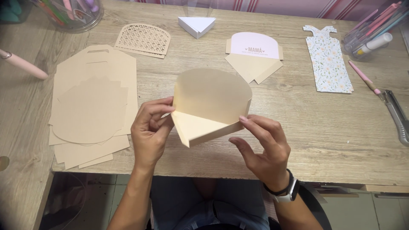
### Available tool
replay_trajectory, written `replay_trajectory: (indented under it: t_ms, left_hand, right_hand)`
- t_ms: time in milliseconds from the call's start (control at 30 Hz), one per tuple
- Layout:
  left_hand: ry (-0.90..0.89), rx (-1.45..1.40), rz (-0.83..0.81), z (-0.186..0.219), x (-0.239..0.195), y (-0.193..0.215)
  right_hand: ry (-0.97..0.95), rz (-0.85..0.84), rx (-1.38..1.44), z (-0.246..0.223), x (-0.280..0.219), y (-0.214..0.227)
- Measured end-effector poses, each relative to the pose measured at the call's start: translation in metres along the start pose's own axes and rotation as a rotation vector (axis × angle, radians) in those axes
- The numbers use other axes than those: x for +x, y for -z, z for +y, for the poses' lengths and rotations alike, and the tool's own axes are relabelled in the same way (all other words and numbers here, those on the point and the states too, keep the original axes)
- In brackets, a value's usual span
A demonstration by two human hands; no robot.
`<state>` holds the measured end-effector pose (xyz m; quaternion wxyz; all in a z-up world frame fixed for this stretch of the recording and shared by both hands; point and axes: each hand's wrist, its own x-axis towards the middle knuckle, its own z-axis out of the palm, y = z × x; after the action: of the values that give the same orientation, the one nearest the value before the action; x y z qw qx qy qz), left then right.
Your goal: Assembling small paper gift boxes by applying glue to templates and folding them into shape
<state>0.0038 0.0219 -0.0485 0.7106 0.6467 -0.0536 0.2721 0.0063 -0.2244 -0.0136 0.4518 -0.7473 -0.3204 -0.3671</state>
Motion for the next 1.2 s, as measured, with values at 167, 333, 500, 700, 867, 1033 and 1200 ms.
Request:
replay_trajectory:
  t_ms: [167, 333, 500, 700, 867, 1033, 1200]
  left_hand:
    - [-0.024, -0.005, 0.018, -0.003, -0.003, 0.0]
    - [-0.025, -0.026, 0.028, -0.008, -0.006, -0.002]
    - [-0.04, 0.003, 0.005, -0.005, -0.008, -0.002]
    - [0.058, -0.181, 0.045, -0.001, -0.008, -0.001]
    - [0.143, -0.372, 0.205, -0.023, -0.01, -0.003]
    - [0.202, -0.462, 0.242, -0.015, -0.005, -0.018]
    - [0.451, -0.436, 0.246, -0.028, -0.006, -0.012]
  right_hand:
    - [-0.073, -0.045, -0.039, 0.006, -0.005, 0.002]
    - [-0.06, -0.016, -0.061, 0.014, -0.015, 0.0]
    - [-0.075, 0.049, -0.048, 0.01, -0.017, -0.003]
    - [-0.239, 0.051, 0.182, -0.001, -0.011, -0.003]
    - [-0.384, 0.093, 0.339, 0.008, -0.014, -0.008]
    - [-0.592, 0.122, 0.493, 0.024, -0.022, -0.013]
    - [-0.897, 0.178, 0.694, 0.047, -0.028, -0.016]
